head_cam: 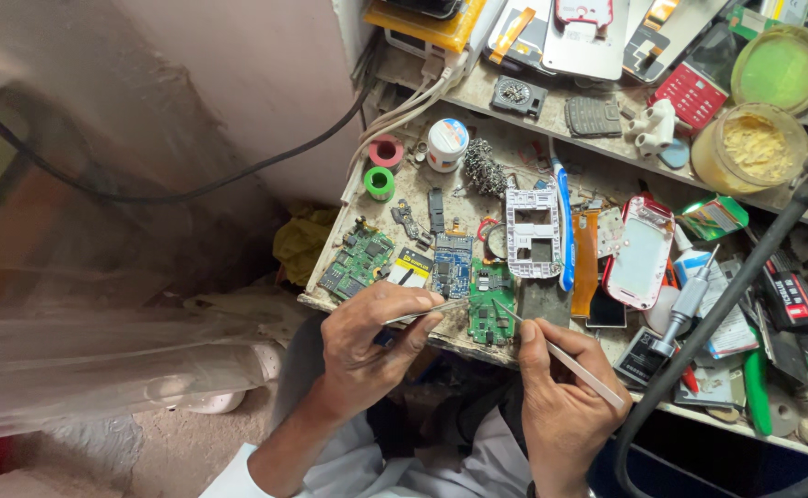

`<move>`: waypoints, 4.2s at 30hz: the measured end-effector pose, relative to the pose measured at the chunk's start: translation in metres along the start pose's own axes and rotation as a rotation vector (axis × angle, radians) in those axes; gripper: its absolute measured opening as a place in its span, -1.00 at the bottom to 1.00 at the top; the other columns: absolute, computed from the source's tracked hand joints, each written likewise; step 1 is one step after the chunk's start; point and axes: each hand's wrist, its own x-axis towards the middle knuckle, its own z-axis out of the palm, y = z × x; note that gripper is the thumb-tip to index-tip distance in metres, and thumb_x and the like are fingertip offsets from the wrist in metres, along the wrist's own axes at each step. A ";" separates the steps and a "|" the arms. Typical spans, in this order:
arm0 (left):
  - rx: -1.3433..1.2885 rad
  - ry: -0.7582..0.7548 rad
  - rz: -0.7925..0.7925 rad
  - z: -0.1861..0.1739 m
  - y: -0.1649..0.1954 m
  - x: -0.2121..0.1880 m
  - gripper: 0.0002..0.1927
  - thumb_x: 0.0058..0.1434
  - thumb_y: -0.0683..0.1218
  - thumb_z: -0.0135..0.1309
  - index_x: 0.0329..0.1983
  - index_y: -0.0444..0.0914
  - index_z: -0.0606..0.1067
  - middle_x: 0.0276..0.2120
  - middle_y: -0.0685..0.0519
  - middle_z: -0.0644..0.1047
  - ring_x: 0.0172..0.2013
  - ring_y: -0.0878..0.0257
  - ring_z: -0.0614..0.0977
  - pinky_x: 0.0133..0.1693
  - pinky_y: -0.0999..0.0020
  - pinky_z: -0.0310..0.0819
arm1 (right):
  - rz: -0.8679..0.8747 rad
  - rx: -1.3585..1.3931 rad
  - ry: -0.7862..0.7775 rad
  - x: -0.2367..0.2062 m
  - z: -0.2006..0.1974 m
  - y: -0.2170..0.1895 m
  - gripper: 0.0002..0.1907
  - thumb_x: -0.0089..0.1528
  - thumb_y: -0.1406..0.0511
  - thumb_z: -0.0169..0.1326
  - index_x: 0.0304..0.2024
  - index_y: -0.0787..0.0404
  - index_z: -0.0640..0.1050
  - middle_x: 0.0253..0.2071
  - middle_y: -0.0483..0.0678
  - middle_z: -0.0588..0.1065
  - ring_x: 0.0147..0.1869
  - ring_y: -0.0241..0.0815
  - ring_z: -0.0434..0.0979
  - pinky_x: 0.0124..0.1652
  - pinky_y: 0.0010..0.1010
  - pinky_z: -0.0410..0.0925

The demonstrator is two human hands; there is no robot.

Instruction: The person uses tweezers to position small components on a green circuit board, then applies a hot air gun to reflow solder. They later use a multimeter to test continuity on the board.

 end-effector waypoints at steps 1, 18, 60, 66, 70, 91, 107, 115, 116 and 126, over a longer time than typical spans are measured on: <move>0.010 -0.007 0.005 0.000 0.001 0.000 -0.72 0.23 -0.29 0.31 -0.04 -0.26 0.52 -0.16 -0.02 0.66 -0.14 0.18 0.74 -0.05 0.32 0.63 | 0.002 -0.003 0.003 0.000 0.000 0.000 -0.85 0.30 0.41 0.25 -0.15 0.42 0.61 -0.30 -0.07 0.59 -0.28 -0.46 0.50 -0.26 -0.64 0.38; 0.042 -0.014 0.024 0.003 0.005 0.003 -0.69 0.20 -0.30 0.33 -0.04 -0.23 0.52 -0.17 0.05 0.67 -0.17 0.24 0.73 -0.11 0.38 0.61 | 0.028 -0.010 0.002 0.000 0.000 -0.005 -0.86 0.30 0.40 0.24 -0.17 0.42 0.60 -0.34 -0.06 0.59 -0.31 -0.45 0.52 -0.31 -0.64 0.38; -0.065 -0.040 -0.113 -0.002 -0.002 -0.004 -0.70 0.24 -0.39 0.21 -0.02 -0.26 0.53 -0.11 -0.01 0.67 -0.10 0.23 0.75 -0.04 0.40 0.68 | 0.049 0.014 -0.032 0.002 -0.001 0.004 -0.86 0.27 0.41 0.25 -0.17 0.40 0.62 -0.34 -0.09 0.60 -0.32 -0.48 0.50 -0.33 -0.66 0.36; -0.057 -0.040 -0.101 -0.001 -0.003 -0.004 -0.70 0.23 -0.39 0.22 -0.01 -0.27 0.53 -0.12 -0.01 0.67 -0.10 0.24 0.74 -0.04 0.41 0.68 | 0.033 0.009 -0.032 0.003 -0.001 0.003 -0.86 0.27 0.41 0.25 -0.17 0.41 0.62 -0.35 -0.09 0.60 -0.33 -0.48 0.51 -0.34 -0.66 0.37; -0.071 -0.039 -0.113 0.000 -0.003 -0.004 -0.69 0.23 -0.39 0.22 -0.01 -0.27 0.53 -0.12 -0.01 0.67 -0.10 0.24 0.74 -0.05 0.42 0.68 | 0.026 -0.035 -0.021 0.004 -0.001 0.003 -0.86 0.27 0.42 0.26 -0.18 0.41 0.63 -0.37 -0.08 0.59 -0.36 -0.47 0.49 -0.37 -0.66 0.35; -0.023 -0.011 -0.109 0.004 -0.004 -0.002 -0.74 0.24 -0.36 0.24 -0.05 -0.27 0.54 -0.15 0.02 0.68 -0.13 0.25 0.74 -0.09 0.41 0.66 | 0.033 -0.007 -0.038 0.004 -0.001 0.003 -0.86 0.27 0.42 0.25 -0.17 0.41 0.62 -0.35 -0.07 0.60 -0.33 -0.46 0.52 -0.33 -0.65 0.38; 0.000 0.005 -0.101 0.004 -0.002 0.000 -0.75 0.24 -0.33 0.26 -0.07 -0.27 0.54 -0.16 0.03 0.68 -0.13 0.26 0.74 -0.09 0.41 0.66 | 0.024 -0.004 -0.032 0.004 -0.001 0.003 -0.86 0.27 0.42 0.26 -0.17 0.40 0.62 -0.35 -0.08 0.60 -0.33 -0.46 0.53 -0.33 -0.65 0.39; 0.004 0.001 -0.102 0.004 -0.002 0.001 -0.75 0.23 -0.34 0.27 -0.07 -0.27 0.54 -0.16 0.02 0.68 -0.15 0.26 0.74 -0.11 0.41 0.65 | 0.015 -0.021 -0.032 0.005 -0.001 0.003 -0.87 0.27 0.42 0.26 -0.17 0.40 0.62 -0.36 -0.08 0.60 -0.34 -0.46 0.53 -0.34 -0.65 0.39; -0.001 0.001 -0.103 0.003 -0.002 0.001 -0.76 0.23 -0.34 0.26 -0.07 -0.27 0.54 -0.16 0.02 0.68 -0.15 0.26 0.74 -0.11 0.41 0.65 | 0.014 -0.015 -0.032 0.005 -0.001 0.003 -0.87 0.27 0.42 0.25 -0.17 0.40 0.61 -0.35 -0.08 0.60 -0.33 -0.46 0.53 -0.34 -0.65 0.39; -0.020 -0.003 -0.116 0.002 -0.002 -0.001 -0.76 0.25 -0.35 0.24 -0.06 -0.28 0.54 -0.14 0.01 0.68 -0.13 0.26 0.74 -0.09 0.41 0.67 | 0.019 -0.013 -0.032 0.004 -0.001 0.004 -0.86 0.27 0.43 0.26 -0.17 0.40 0.62 -0.36 -0.07 0.59 -0.34 -0.46 0.51 -0.35 -0.65 0.37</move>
